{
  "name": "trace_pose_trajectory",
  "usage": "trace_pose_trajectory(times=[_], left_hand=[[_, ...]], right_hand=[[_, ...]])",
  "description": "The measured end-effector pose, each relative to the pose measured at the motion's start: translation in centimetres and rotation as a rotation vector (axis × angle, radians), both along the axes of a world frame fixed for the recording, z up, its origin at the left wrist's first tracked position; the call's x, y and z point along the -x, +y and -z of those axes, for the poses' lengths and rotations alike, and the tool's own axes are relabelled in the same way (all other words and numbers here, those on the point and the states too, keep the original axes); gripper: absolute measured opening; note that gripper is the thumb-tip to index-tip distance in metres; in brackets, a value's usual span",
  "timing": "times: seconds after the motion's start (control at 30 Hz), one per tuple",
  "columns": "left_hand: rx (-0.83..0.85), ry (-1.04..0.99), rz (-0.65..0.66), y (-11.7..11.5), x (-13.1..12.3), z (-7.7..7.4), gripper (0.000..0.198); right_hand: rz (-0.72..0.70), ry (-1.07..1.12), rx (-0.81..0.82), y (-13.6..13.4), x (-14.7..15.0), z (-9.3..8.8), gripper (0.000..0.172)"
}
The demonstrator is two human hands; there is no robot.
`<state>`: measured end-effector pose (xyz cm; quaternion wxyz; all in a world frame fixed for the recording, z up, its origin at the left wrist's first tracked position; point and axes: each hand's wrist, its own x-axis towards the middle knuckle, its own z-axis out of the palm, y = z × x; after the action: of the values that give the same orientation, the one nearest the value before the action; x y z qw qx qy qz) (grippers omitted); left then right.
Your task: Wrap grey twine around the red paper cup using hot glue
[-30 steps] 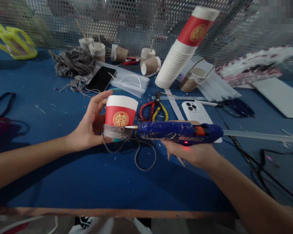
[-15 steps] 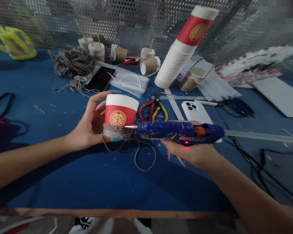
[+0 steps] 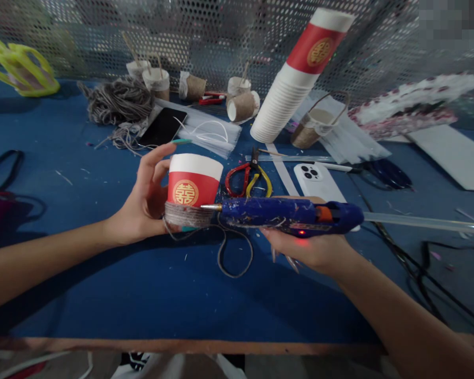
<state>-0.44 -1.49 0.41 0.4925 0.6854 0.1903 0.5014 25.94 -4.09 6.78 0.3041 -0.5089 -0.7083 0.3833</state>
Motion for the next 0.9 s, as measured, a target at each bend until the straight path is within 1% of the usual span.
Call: trace_pose_trajectory(times=[0.07, 0.13, 0.23, 0.33, 0.43, 0.63, 0.9], left_hand=[[-0.015, 0.010, -0.028, -0.04, -0.03, 0.00, 0.095], [-0.010, 0.013, -0.037, -0.02, -0.04, 0.03, 0.092], [0.016, 0.016, -0.016, 0.07, 0.00, 0.05, 0.092], [0.006, 0.036, -0.007, 0.11, 0.08, 0.07, 0.092], [0.008, 0.034, -0.001, 0.08, 0.15, 0.11, 0.092], [0.047, -0.025, 0.026, 0.15, 0.13, 0.25, 0.091], [0.057, -0.013, 0.037, 0.11, 0.04, -0.05, 0.090]], right_hand=[[0.020, -0.017, -0.010, -0.05, -0.01, -0.04, 0.008], [0.003, -0.014, -0.018, -0.04, -0.01, -0.09, 0.009], [-0.020, 0.010, -0.027, 0.00, -0.01, -0.20, 0.011], [-0.024, 0.012, -0.025, 0.01, 0.05, -0.39, 0.012], [-0.058, 0.021, -0.023, 0.04, 0.17, -0.55, 0.016], [-0.030, -0.015, -0.103, 0.13, 0.07, -0.32, 0.013], [-0.038, 0.008, -0.074, -0.04, 0.45, -0.55, 0.014]])
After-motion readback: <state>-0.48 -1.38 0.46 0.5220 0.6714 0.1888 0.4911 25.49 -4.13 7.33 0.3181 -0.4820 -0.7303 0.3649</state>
